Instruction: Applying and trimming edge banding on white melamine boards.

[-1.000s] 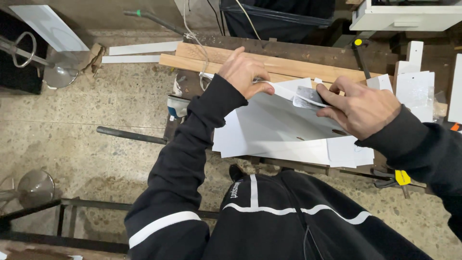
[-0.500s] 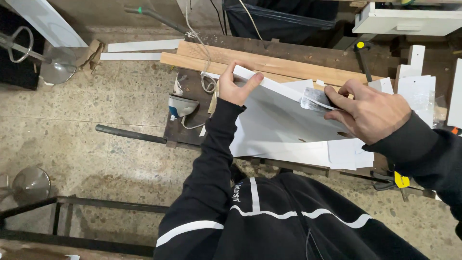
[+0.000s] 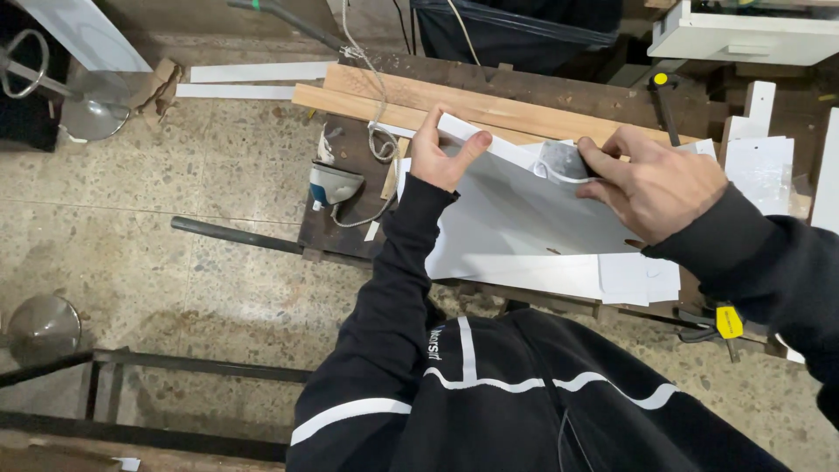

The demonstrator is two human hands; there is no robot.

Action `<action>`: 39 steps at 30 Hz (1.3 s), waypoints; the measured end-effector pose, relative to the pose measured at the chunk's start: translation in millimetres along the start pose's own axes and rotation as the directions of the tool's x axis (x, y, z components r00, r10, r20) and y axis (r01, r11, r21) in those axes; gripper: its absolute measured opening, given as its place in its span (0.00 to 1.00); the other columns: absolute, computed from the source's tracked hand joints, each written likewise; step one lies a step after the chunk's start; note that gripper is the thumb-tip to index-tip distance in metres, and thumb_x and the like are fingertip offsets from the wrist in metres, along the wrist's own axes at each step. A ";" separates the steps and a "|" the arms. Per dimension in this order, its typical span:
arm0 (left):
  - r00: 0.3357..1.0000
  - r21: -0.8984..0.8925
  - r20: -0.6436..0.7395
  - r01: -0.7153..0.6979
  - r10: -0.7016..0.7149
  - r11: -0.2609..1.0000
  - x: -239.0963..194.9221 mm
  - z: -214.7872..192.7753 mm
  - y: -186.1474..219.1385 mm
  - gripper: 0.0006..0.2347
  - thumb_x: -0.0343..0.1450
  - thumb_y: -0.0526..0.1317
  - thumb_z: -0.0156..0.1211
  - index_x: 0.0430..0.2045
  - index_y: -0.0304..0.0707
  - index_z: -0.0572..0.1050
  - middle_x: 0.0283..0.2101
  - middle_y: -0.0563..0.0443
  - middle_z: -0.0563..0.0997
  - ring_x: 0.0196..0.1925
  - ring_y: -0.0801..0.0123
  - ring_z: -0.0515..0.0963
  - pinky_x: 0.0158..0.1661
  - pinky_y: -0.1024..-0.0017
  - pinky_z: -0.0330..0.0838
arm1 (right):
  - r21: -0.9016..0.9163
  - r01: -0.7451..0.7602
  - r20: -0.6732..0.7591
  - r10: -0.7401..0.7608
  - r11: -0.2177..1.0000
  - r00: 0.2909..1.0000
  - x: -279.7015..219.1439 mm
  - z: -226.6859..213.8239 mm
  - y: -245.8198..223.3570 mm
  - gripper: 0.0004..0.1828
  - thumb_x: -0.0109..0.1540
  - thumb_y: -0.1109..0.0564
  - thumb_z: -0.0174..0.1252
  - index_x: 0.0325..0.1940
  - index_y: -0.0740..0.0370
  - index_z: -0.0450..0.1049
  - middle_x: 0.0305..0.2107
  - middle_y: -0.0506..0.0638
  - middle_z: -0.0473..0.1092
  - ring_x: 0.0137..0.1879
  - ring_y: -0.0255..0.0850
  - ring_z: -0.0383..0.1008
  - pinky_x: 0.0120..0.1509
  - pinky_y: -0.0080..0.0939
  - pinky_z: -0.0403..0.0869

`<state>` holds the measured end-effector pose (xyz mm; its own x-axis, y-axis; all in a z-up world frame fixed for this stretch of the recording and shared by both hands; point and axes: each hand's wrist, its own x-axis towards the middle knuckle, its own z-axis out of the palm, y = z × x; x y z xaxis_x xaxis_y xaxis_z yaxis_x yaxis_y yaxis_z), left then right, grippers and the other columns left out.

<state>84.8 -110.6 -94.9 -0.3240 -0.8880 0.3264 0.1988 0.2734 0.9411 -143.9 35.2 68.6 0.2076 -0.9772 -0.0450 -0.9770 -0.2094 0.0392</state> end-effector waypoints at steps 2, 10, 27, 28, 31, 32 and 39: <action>0.999 0.015 0.012 0.050 -0.050 0.999 1.4 0.0 -9.1 0.16 0.70 0.45 0.72 0.37 0.36 0.71 0.31 0.58 0.77 0.32 0.81 0.72 0.35 0.80 0.67 | -0.017 -0.033 0.049 0.034 0.999 0.998 0.2 -4.1 -0.1 0.30 0.62 0.39 0.59 0.65 0.53 0.74 0.43 0.48 0.72 0.32 0.45 0.78 0.29 0.44 0.75; 0.999 -0.188 0.047 0.011 -0.002 0.982 -2.3 1.4 -21.5 0.12 0.75 0.42 0.66 0.42 0.36 0.71 0.36 0.57 0.77 0.39 0.81 0.74 0.43 0.81 0.69 | 0.006 -0.016 0.017 0.016 1.000 1.000 1.1 0.2 -1.5 0.30 0.60 0.39 0.61 0.64 0.50 0.74 0.43 0.48 0.72 0.35 0.46 0.78 0.31 0.45 0.75; 0.976 -0.167 0.186 -0.086 0.117 0.982 -4.9 -9.4 -29.7 0.18 0.70 0.34 0.64 0.52 0.35 0.66 0.46 0.53 0.74 0.51 0.75 0.73 0.57 0.75 0.69 | -0.096 0.058 -0.015 -0.060 0.994 0.998 32.9 -2.3 -15.6 0.30 0.62 0.38 0.61 0.62 0.56 0.75 0.41 0.51 0.72 0.30 0.46 0.77 0.30 0.44 0.77; 0.978 -0.174 0.186 -0.066 0.099 0.983 -5.1 -8.0 -29.9 0.18 0.70 0.33 0.66 0.51 0.34 0.67 0.46 0.53 0.74 0.51 0.75 0.73 0.56 0.75 0.69 | -0.086 0.055 -0.013 -0.056 0.995 0.998 31.0 -4.2 -16.4 0.30 0.62 0.38 0.61 0.63 0.55 0.75 0.41 0.51 0.72 0.29 0.47 0.77 0.29 0.44 0.77; 0.979 -0.179 0.188 -0.044 0.078 0.983 -6.2 -6.6 -36.2 0.18 0.70 0.32 0.68 0.51 0.35 0.67 0.45 0.52 0.74 0.51 0.75 0.73 0.56 0.75 0.68 | -0.072 0.062 -0.030 -0.064 0.995 0.997 32.5 0.4 -17.3 0.30 0.62 0.39 0.61 0.63 0.55 0.75 0.41 0.51 0.72 0.30 0.47 0.77 0.30 0.45 0.77; 0.978 -0.178 0.193 -0.042 0.076 0.983 -7.5 -6.5 -39.1 0.18 0.70 0.32 0.69 0.51 0.35 0.67 0.46 0.52 0.75 0.52 0.75 0.73 0.57 0.75 0.68 | -0.068 0.068 -0.049 -0.072 0.995 0.996 33.1 3.9 -17.8 0.30 0.62 0.39 0.61 0.63 0.55 0.75 0.41 0.51 0.72 0.30 0.48 0.76 0.31 0.45 0.77; 0.973 -0.141 0.196 -0.098 0.125 0.985 -3.4 -4.8 -37.5 0.21 0.68 0.33 0.74 0.51 0.34 0.67 0.50 0.50 0.77 0.56 0.74 0.75 0.59 0.73 0.69 | -0.034 0.066 -0.073 -0.068 0.997 0.995 43.4 -1.0 -24.1 0.29 0.62 0.39 0.62 0.63 0.54 0.75 0.41 0.52 0.72 0.31 0.48 0.77 0.30 0.46 0.76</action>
<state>82.9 -119.6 -131.7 -0.4715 -0.7570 0.4525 0.3578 0.3047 0.8827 -111.3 -2.2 66.7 0.2769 -0.9606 0.0249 -0.9590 -0.2747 0.0698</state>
